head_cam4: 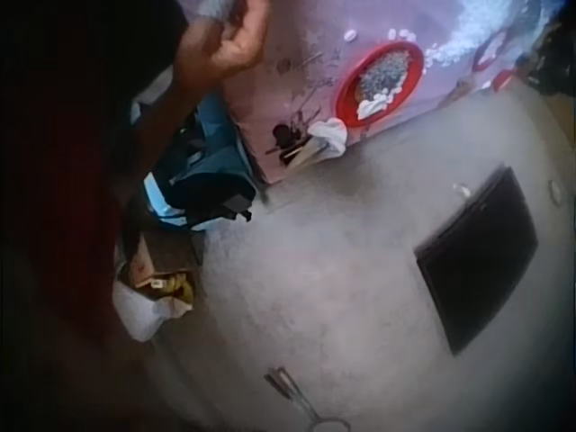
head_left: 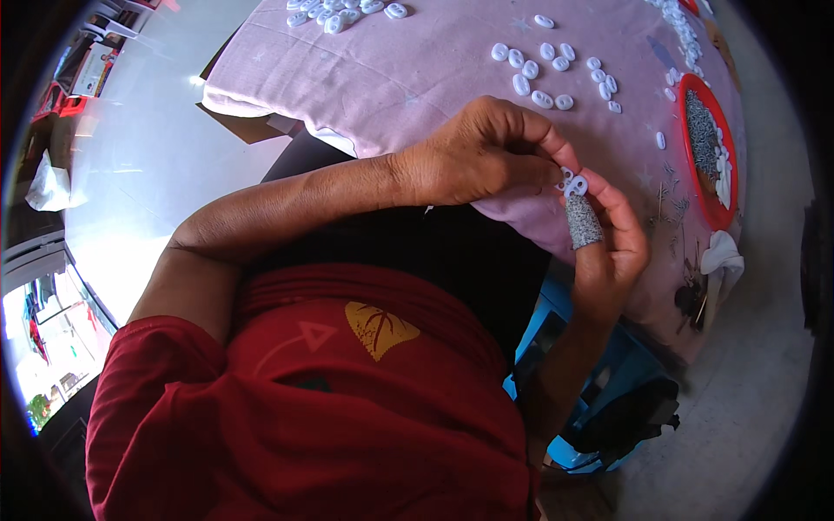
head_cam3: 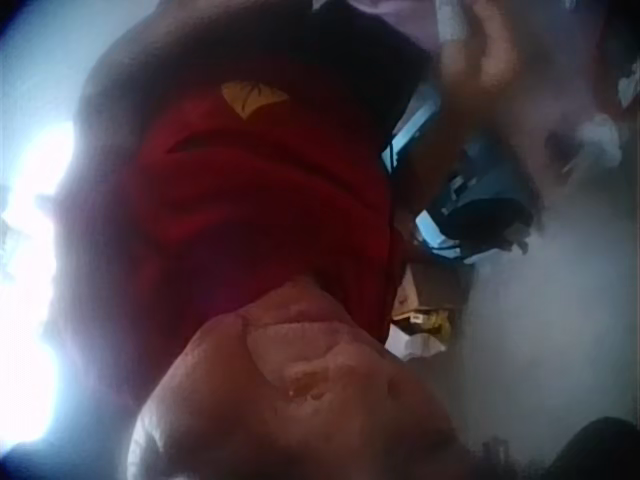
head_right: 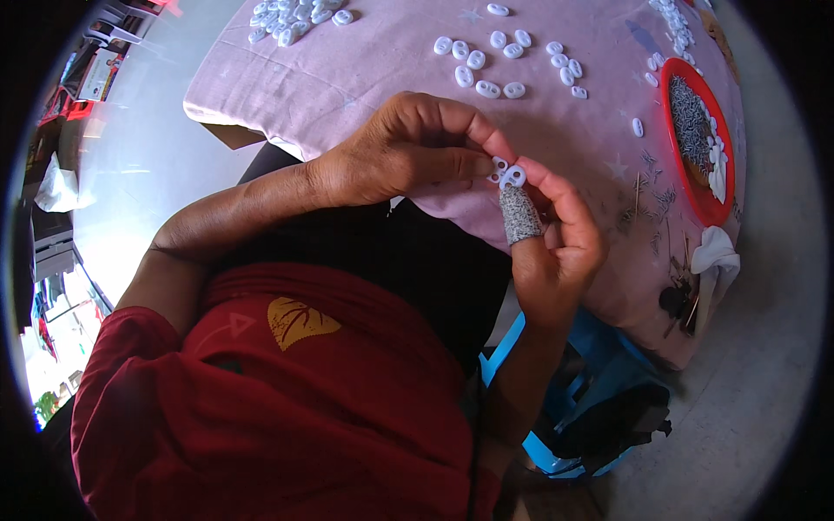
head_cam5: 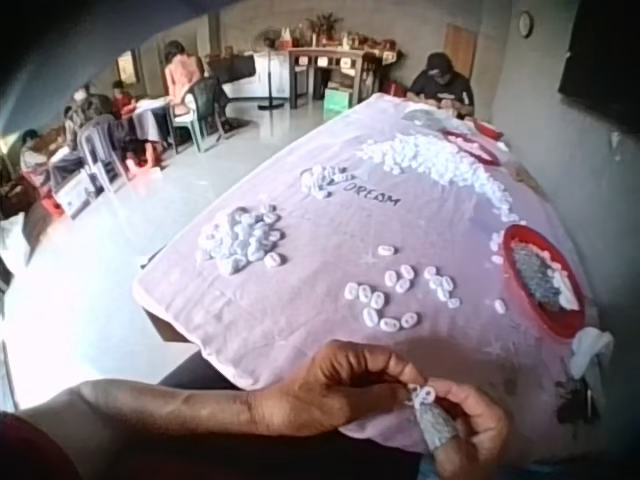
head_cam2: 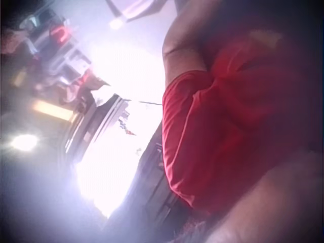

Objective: The person assembles small plastic components by inserting pins into them by hand, gathers and pushes plastic pieces across the table, and inserts pins into more plastic components.

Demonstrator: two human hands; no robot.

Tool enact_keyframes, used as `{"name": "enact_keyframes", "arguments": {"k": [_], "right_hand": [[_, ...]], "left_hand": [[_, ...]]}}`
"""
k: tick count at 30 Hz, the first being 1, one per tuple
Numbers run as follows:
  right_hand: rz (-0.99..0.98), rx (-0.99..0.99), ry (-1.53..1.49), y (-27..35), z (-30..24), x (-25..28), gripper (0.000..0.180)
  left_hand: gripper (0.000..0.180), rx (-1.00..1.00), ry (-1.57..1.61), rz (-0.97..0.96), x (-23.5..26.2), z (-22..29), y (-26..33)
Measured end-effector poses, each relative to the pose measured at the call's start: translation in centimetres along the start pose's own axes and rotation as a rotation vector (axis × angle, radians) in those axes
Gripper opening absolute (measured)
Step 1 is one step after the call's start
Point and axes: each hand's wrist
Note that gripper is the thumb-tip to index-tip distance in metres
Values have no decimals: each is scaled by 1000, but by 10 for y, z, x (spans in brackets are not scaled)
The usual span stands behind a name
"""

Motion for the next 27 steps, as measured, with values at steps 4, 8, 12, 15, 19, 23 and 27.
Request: {"name": "enact_keyframes", "arguments": {"k": [4, 8, 12, 15, 19, 23, 27], "right_hand": [[-19, -21, -4, 1, -3, -1, 33], [-3, -7, -31, 2, -2, -1, 33], [-9, -9, -5, 2, -2, -2, 34], [-2, -4, -9, 3, -3, -3, 35], [-20, 29, 34, 2, -5, -3, 34], [8, 10, -18, 3, -10, -4, 34], [-19, 11, 32, 2, -13, -3, 34]], "left_hand": [[16, 21, 152, 19, -1, 2, 1], [13, 43, 38, 25, 0, 6, 1], [12, 37, -17, 58, 0, 2, 0], [12, 92, 41, 71, -3, 7, 1], [11, 83, 24, 118, -7, 5, 4], [11, 55, 34, 128, -12, 6, 7], [11, 63, 28, 131, -13, 6, 8]]}}
Point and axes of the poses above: each hand's wrist, its own y-axis away from the middle knuckle, its own x-axis out of the back of the hand, z = x × y, and after that the axes turned 3 degrees about x, right-handed
